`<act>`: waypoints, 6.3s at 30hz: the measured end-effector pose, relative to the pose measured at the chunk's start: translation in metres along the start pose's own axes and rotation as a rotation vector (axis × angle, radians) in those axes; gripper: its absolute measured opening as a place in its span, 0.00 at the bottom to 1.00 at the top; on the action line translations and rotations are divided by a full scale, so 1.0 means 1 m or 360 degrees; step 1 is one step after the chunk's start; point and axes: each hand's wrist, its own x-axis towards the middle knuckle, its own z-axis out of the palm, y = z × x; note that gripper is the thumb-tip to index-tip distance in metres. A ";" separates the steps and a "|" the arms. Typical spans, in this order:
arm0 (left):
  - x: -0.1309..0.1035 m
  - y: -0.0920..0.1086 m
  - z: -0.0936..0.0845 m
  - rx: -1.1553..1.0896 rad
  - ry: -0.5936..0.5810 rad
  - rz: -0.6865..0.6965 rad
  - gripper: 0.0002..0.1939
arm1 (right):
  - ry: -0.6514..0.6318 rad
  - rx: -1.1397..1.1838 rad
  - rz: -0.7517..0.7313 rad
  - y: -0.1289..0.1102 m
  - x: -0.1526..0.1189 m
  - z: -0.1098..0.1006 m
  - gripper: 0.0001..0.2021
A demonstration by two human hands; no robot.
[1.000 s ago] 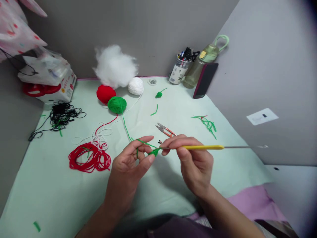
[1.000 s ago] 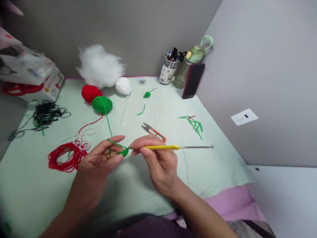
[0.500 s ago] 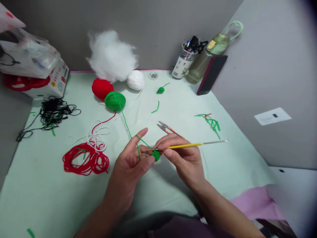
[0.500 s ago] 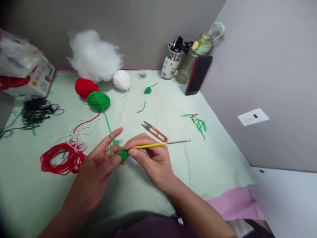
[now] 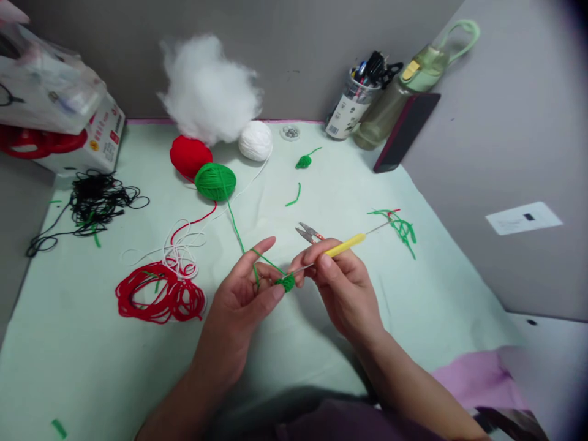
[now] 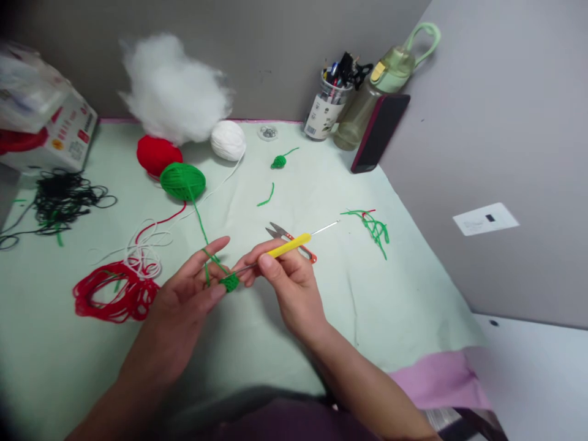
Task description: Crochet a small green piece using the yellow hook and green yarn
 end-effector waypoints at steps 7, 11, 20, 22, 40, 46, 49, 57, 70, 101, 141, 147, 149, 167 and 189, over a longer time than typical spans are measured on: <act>-0.003 0.000 -0.001 0.0094 0.0002 0.0052 0.34 | -0.0054 -0.0113 -0.0103 -0.006 -0.002 0.001 0.10; -0.006 0.001 -0.001 0.0197 0.0090 0.0170 0.32 | -0.0044 -0.0506 -0.0320 -0.009 -0.011 0.002 0.09; -0.018 0.001 0.005 0.0573 0.0284 0.0399 0.29 | -0.0064 -0.0834 -0.0640 -0.008 -0.024 0.005 0.10; -0.021 0.001 0.007 0.0621 0.0331 0.0413 0.30 | -0.0054 -0.0829 -0.0642 -0.009 -0.024 0.006 0.10; -0.027 -0.001 0.006 0.0533 0.0248 0.0458 0.24 | -0.0076 -0.0571 -0.0653 -0.015 -0.024 0.006 0.09; -0.026 0.000 0.006 0.0585 0.0275 0.0453 0.24 | -0.0095 -0.0660 -0.0684 -0.014 -0.027 0.004 0.08; -0.025 0.000 0.005 0.0556 0.0260 0.0434 0.24 | -0.0077 -0.0533 -0.0613 -0.013 -0.027 0.004 0.08; -0.026 0.001 0.003 0.0703 0.0300 0.0442 0.24 | -0.0124 -0.0684 -0.0714 -0.013 -0.027 0.006 0.08; -0.021 0.002 0.001 0.0704 0.0296 0.0447 0.23 | -0.0104 -0.0713 -0.0717 -0.011 -0.024 0.007 0.09; -0.021 -0.001 0.002 0.0612 0.0302 0.0449 0.20 | -0.0015 -0.0702 -0.0684 -0.009 -0.019 0.011 0.09; -0.021 0.000 0.007 0.0133 0.0036 0.0150 0.16 | 0.0048 -0.0427 -0.0396 -0.009 -0.020 0.009 0.06; -0.019 0.001 0.002 0.0174 0.0031 0.0144 0.16 | -0.0032 -0.0147 -0.0210 -0.012 -0.017 0.006 0.09; -0.019 0.000 0.001 0.0194 0.0036 0.0171 0.16 | -0.0047 -0.0203 -0.0245 -0.014 -0.019 0.006 0.10; -0.023 0.004 0.005 -0.0187 -0.0100 -0.0123 0.29 | -0.0147 -0.1346 -0.1221 -0.011 -0.033 0.002 0.12; -0.024 -0.001 0.013 0.0030 0.0002 0.0113 0.20 | 0.0018 -0.0631 -0.0710 -0.011 -0.026 0.013 0.08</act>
